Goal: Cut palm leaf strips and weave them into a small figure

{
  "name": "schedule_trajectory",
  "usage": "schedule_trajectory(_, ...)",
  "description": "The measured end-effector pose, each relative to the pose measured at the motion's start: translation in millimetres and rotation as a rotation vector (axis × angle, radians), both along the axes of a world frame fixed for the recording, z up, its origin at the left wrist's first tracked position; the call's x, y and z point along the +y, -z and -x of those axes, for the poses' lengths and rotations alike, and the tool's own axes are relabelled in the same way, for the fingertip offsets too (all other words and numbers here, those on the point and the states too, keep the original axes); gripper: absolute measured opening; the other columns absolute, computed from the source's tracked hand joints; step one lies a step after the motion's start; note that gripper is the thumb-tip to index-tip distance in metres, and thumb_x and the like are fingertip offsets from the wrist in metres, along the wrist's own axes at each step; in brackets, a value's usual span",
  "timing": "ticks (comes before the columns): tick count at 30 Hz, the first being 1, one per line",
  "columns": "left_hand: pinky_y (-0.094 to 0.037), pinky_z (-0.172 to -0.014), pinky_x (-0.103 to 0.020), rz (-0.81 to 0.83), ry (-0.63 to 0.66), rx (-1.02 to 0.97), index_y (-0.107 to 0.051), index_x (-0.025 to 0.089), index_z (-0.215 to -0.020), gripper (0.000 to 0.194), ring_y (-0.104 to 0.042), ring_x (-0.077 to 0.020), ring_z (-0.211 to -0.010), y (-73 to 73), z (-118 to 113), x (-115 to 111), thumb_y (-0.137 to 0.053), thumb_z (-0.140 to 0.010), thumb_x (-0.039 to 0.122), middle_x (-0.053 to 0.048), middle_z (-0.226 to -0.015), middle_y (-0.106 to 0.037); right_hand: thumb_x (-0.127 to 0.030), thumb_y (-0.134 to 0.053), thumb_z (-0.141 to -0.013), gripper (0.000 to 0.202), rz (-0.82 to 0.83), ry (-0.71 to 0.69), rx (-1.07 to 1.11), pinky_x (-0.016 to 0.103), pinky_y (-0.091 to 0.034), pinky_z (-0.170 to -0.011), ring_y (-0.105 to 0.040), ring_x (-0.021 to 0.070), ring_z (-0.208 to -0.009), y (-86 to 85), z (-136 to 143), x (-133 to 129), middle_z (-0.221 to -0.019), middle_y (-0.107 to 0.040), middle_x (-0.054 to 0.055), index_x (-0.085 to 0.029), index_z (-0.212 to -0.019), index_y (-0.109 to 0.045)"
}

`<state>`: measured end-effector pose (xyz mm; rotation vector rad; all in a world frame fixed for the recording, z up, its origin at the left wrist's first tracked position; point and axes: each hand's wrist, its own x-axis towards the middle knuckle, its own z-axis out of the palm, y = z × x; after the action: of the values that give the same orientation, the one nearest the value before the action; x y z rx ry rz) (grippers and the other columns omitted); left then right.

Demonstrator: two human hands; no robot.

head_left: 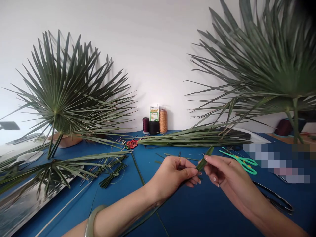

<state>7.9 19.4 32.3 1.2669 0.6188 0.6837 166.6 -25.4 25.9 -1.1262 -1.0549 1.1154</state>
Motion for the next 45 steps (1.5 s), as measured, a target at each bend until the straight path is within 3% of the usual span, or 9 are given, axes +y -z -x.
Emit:
schedule_trajectory(7,-0.046,-0.063,-0.021,-0.015,0.145,0.056,-0.069,0.01,-0.073,0.012,-0.059,-0.009,-0.061,1.5,5.6,8.1,-0.071,-0.065,0.018,-0.005,-0.071,-0.07,-0.04,-0.072,-0.068,0.031,-0.018,0.189,0.034,0.022,-0.032,-0.042,-0.039,0.0087,-0.046,1.4,-11.6,8.8,-0.053,-0.052,0.0,-0.016,-0.052,-0.06)
schedule_trajectory(13,-0.048,-0.07,-0.026,0.008,0.209,0.011,-0.069,0.011,-0.079,0.02,-0.063,-0.0126,-0.065,4.4,7.9,9.3,-0.073,-0.06,0.013,-0.006,-0.076,-0.071,-0.038,-0.075,-0.065,0.028,-0.019,0.242,0.089,0.02,-0.033,-0.04,-0.042,0.0078,-0.047,3.1,-14.8,14.3,-0.054,-0.053,-0.001,-0.015,-0.054,-0.062)
schedule_trajectory(22,-0.05,-0.066,-0.022,0.054,0.413,0.151,-0.07,0.012,-0.075,0.017,-0.064,-0.0106,-0.064,7.8,13.6,11.9,-0.076,-0.06,0.016,-0.003,-0.073,-0.07,-0.019,-0.059,-0.085,0.01,0.022,0.359,0.193,0.017,-0.041,-0.042,-0.049,0.0056,-0.048,6.4,-41.8,30.0,-0.064,-0.055,-0.006,-0.014,-0.077,-0.059)
schedule_trajectory(26,-0.05,-0.069,-0.022,0.04,0.428,0.164,-0.069,0.013,-0.072,0.014,-0.064,-0.0107,-0.066,9.4,13.5,11.5,-0.075,-0.059,0.014,-0.001,-0.071,-0.07,-0.02,-0.058,-0.086,0.007,0.081,0.359,0.179,0.02,-0.046,-0.047,-0.055,0.0076,-0.056,9.9,-54.1,35.9,-0.076,-0.06,-0.002,-0.014,-0.085,-0.06)
schedule_trajectory(32,-0.05,-0.073,-0.024,0.039,0.493,0.113,-0.067,0.014,-0.071,0.011,-0.065,-0.0115,-0.071,7.7,16.0,10.1,-0.074,-0.062,0.013,0.001,-0.07,-0.069,-0.024,-0.055,-0.088,0.01,0.105,0.345,0.218,0.019,-0.045,-0.044,-0.053,0.0073,-0.054,18.0,-65.2,42.9,-0.077,-0.059,-0.002,-0.015,-0.087,-0.059)
schedule_trajectory(45,-0.05,-0.075,-0.028,0.042,0.579,0.212,-0.068,0.014,-0.074,0.014,-0.067,-0.0157,-0.075,-8.9,34.1,12.3,-0.074,-0.063,0.019,-0.002,-0.071,-0.07,-0.025,-0.053,-0.089,0.012,0.091,0.444,0.261,0.024,-0.05,-0.054,-0.058,0.011,-0.067,19.9,-93.6,50.7,-0.092,-0.061,0.003,-0.018,-0.096,-0.059)
